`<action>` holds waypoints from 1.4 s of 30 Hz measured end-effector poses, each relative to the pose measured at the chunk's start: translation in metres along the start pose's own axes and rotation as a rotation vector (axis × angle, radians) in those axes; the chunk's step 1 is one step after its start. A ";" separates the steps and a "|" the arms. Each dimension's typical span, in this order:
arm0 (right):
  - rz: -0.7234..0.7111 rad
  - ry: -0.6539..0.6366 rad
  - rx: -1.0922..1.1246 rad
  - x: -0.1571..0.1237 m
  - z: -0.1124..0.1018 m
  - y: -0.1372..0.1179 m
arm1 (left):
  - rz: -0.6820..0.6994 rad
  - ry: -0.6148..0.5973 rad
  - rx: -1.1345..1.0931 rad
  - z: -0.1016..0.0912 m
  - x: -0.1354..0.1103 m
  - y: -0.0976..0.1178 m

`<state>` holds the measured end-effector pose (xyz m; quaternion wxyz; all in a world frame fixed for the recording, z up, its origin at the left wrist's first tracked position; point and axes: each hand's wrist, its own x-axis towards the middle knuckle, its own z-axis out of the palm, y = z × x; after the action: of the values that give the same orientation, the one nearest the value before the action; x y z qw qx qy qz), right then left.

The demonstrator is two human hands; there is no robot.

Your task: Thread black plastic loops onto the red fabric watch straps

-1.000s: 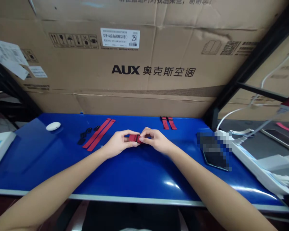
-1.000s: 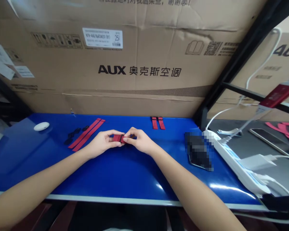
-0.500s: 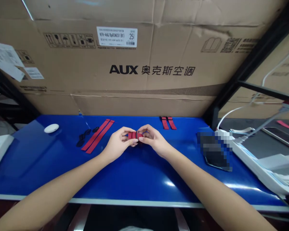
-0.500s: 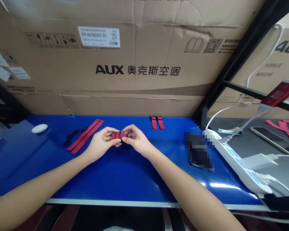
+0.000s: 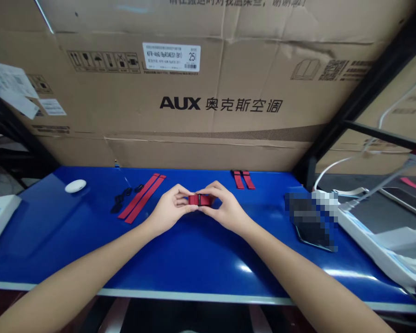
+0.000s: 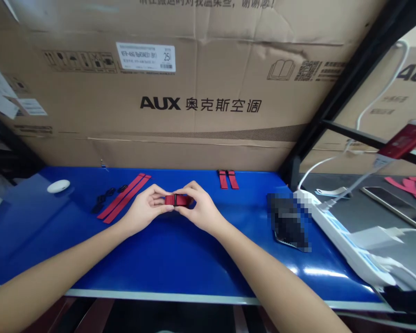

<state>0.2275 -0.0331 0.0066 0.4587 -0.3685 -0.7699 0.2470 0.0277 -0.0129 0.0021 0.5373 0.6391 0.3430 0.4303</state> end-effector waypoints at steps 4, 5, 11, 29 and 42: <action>-0.002 0.006 -0.005 -0.001 0.000 0.001 | -0.001 -0.018 0.007 -0.003 -0.001 0.000; -0.005 0.012 -0.012 -0.001 0.000 0.001 | 0.003 -0.021 0.010 -0.003 -0.001 0.000; -0.072 0.015 -0.097 -0.002 0.004 0.003 | -0.001 0.012 0.001 -0.002 0.002 -0.001; -0.068 -0.232 -0.508 0.007 -0.014 0.041 | -0.076 -0.088 0.489 -0.020 0.010 -0.012; 0.164 -0.106 -0.621 0.001 -0.005 0.052 | 0.399 -0.243 1.029 -0.017 0.011 -0.022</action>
<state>0.2496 -0.0007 -0.0282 0.2623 -0.5383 -0.7990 0.0554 0.0172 0.0081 -0.0169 0.1002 0.9162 0.3166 0.2244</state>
